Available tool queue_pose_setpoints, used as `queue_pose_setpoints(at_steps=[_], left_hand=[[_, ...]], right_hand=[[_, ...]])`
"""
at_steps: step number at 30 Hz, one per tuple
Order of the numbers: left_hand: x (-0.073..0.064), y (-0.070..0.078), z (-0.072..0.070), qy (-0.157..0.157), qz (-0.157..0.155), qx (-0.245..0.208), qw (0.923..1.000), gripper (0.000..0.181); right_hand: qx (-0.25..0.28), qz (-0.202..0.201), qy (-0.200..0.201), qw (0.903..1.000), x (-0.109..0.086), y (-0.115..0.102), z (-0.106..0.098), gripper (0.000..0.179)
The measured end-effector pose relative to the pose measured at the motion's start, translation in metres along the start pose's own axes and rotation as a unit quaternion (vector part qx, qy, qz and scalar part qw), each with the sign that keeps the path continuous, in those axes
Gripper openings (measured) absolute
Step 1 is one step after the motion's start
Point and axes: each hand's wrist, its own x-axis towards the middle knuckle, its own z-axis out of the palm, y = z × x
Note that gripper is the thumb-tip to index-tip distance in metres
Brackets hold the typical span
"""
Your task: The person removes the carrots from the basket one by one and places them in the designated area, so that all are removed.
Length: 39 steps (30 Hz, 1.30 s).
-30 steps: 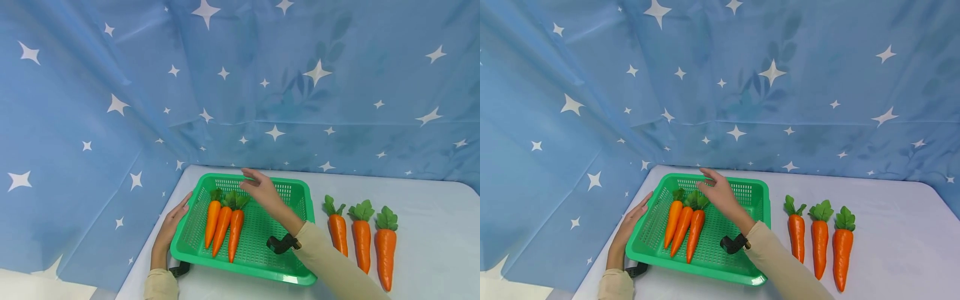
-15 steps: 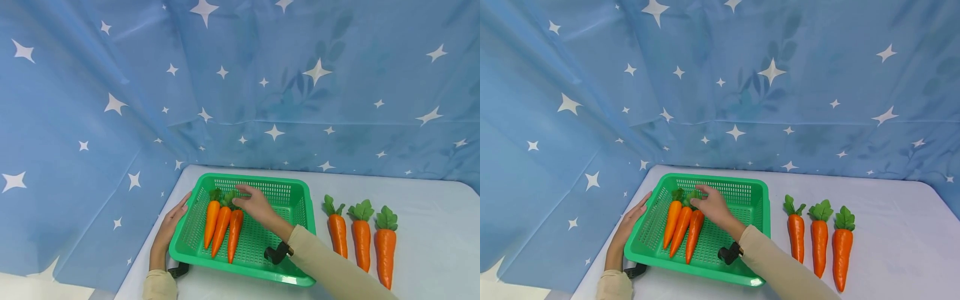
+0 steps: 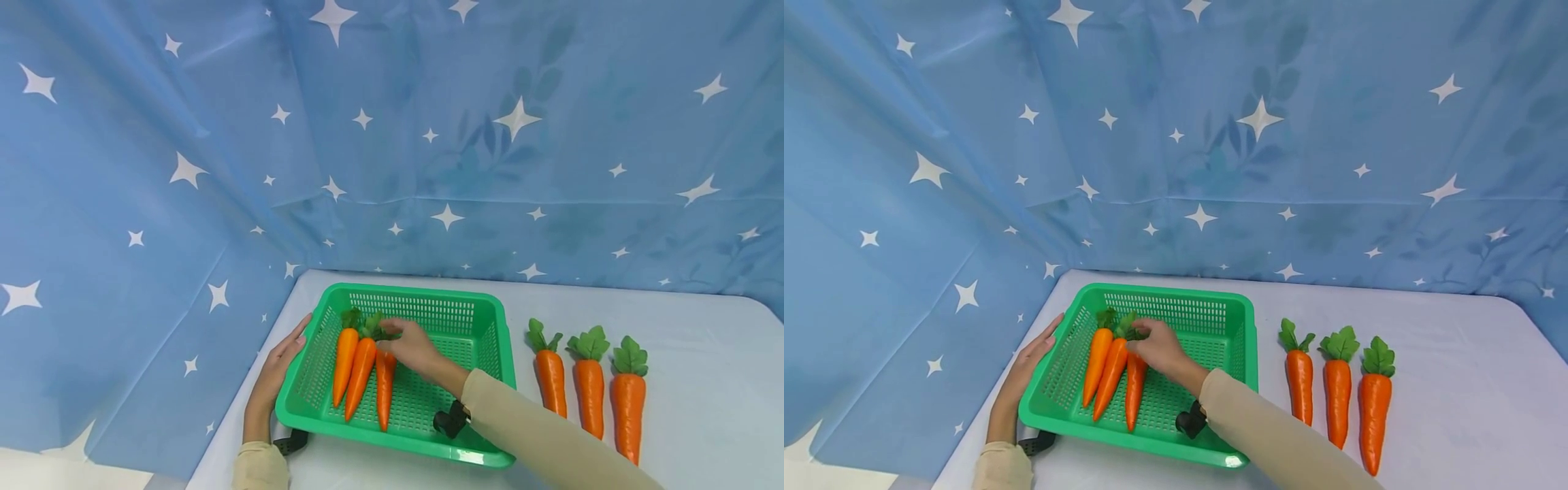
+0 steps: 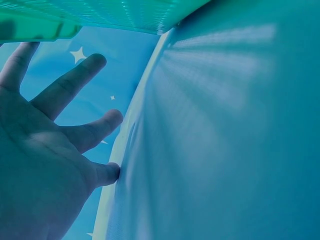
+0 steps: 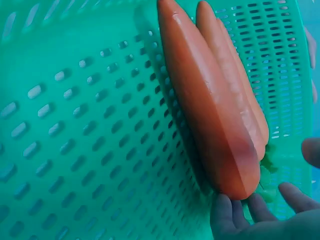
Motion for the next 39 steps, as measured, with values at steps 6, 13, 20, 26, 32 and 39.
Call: queue_pose_setpoints(at_steps=[6,13,20,26,32,39], left_hand=[[-0.001,0.003,0.0,-0.002,0.002,0.0,1.0,0.052],[0.0,0.003,0.0,-0.006,0.006,-0.006,0.9999,0.052],[0.001,0.003,-0.001,-0.004,0.007,-0.005,1.0,0.052],[-0.001,0.002,-0.002,-0.006,0.017,-0.002,0.9998,0.052],[-0.002,0.001,-0.001,-0.004,0.019,-0.007,0.9998,0.052],[0.001,-0.002,0.0,-0.01,0.019,-0.02,0.9996,0.052]], right_hand=[[0.027,0.012,-0.028,0.9992,-0.002,0.0,0.003,0.051],[0.024,0.019,-0.041,0.9987,-0.002,0.004,0.006,0.051],[0.011,0.007,-0.041,0.9991,0.0,0.007,0.007,0.051],[-0.019,-0.001,-0.038,0.9991,0.003,0.011,0.01,0.052],[-0.048,-0.003,-0.033,0.9983,0.004,0.012,0.011,0.05],[-0.05,0.008,-0.023,0.9985,0.002,0.009,0.009,0.05]])
